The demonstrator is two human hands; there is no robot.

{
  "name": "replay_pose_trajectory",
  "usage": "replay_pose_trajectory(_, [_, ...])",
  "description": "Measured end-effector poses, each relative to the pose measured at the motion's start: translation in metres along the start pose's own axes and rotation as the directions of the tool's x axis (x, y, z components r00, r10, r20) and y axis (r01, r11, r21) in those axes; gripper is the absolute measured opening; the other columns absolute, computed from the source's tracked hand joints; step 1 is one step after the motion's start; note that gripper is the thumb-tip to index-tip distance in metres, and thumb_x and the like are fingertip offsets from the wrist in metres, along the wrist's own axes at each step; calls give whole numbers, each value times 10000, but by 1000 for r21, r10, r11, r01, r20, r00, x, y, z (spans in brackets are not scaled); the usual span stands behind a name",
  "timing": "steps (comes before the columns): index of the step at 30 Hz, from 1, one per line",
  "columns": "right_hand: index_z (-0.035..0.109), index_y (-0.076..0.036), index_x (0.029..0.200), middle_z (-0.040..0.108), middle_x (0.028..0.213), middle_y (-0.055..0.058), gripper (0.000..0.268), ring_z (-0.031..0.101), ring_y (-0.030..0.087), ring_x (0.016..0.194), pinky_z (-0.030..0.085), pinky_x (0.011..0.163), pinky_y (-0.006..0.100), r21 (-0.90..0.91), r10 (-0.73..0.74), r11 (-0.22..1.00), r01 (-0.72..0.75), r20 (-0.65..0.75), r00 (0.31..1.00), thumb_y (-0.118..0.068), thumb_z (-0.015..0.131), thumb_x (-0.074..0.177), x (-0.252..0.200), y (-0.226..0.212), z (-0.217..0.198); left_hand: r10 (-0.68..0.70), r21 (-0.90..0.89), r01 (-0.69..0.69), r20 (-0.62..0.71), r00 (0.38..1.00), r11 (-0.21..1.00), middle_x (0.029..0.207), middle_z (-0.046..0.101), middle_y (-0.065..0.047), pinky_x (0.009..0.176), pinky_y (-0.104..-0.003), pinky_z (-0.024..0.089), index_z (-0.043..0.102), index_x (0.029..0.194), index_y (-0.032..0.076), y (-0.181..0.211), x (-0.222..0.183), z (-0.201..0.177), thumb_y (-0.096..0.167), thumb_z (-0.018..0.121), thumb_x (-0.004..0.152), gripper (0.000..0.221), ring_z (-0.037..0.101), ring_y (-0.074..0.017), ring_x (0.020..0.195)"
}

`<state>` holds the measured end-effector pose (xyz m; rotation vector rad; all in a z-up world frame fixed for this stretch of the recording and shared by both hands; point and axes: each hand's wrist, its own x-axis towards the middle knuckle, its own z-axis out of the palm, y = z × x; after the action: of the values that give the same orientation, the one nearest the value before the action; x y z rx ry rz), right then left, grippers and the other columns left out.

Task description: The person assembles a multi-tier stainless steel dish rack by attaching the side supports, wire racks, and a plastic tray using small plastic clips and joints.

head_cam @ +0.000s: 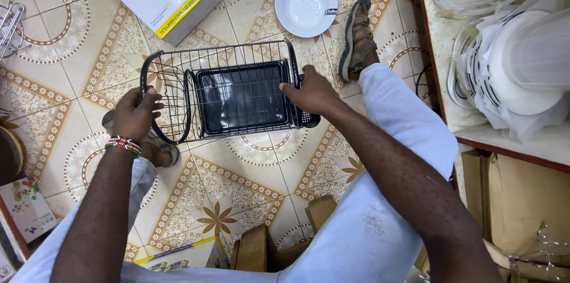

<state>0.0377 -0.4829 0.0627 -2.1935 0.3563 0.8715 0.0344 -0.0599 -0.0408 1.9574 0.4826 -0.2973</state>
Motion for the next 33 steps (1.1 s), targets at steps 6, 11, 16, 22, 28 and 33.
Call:
replay_pose_trajectory(6, [579, -29, 1211, 737, 873, 73, 434, 769, 225, 875, 610, 803, 410, 207, -95, 974, 93, 3, 995, -414, 505, 1025, 14, 8, 21, -78, -109, 71, -56, 995, 991, 912, 689, -157, 734, -326, 669, 653, 1185, -28, -5, -3, -3, 270, 677, 1097, 312, 742, -208, 786])
replay_pose_trajectory(11, [561, 35, 1290, 738, 967, 126, 427, 764, 210, 906, 622, 838, 410, 244, -190, 951, 190, -25, 981, -304, 425, 1070, 22, 9, 25, -120, -182, 93, -142, 983, 979, 881, 667, -135, 679, -293, 669, 640, 1192, -42, -9, -15, -5, 247, 653, 1090, 307, 719, -171, 716])
replay_pose_trajectory(16, [603, 11, 1251, 744, 893, 95, 387, 761, 200, 850, 594, 840, 396, 249, -193, 948, 198, -46, 980, -301, 521, 1039, 29, 6, 26, -171, -209, 141, -136, 976, 968, 884, 677, -143, 656, -304, 669, 643, 1157, -33, 4, -26, -3, 259, 664, 1081, 302, 717, -179, 698])
replay_pose_trajectory(22, [638, 31, 1244, 754, 933, 128, 497, 761, 179, 827, 592, 830, 362, 326, -92, 940, 98, -33, 995, -407, 488, 1065, 30, 0, 13, -220, -249, 191, -95, 971, 950, 911, 692, -139, 673, -311, 673, 638, 1174, 27, 7, -6, -12, 444, 556, 1143, 426, 737, -185, 732])
replay_pose_trajectory(28, [671, -159, 876, 698, 746, -1, 322, 641, 108, 675, 462, 654, 305, 306, 80, 952, -27, -161, 984, -446, 585, 996, 49, -6, -3, -207, -113, 186, -212, 955, 976, 840, 679, -28, 559, -299, 529, 731, 1068, 115, -26, 19, -27, 513, 540, 1107, 443, 642, -144, 692])
replay_pose_trajectory(33, [637, -14, 1264, 710, 1021, 139, 508, 691, 334, 1076, 542, 904, 456, 93, 9, 996, 16, -266, 964, -433, 635, 978, 101, 59, -5, 15, 474, 40, -111, 994, 879, 1093, 748, -127, 972, -513, 518, 761, 1202, 118, -85, 25, -40, 511, 661, 1079, 424, 697, -381, 1067])
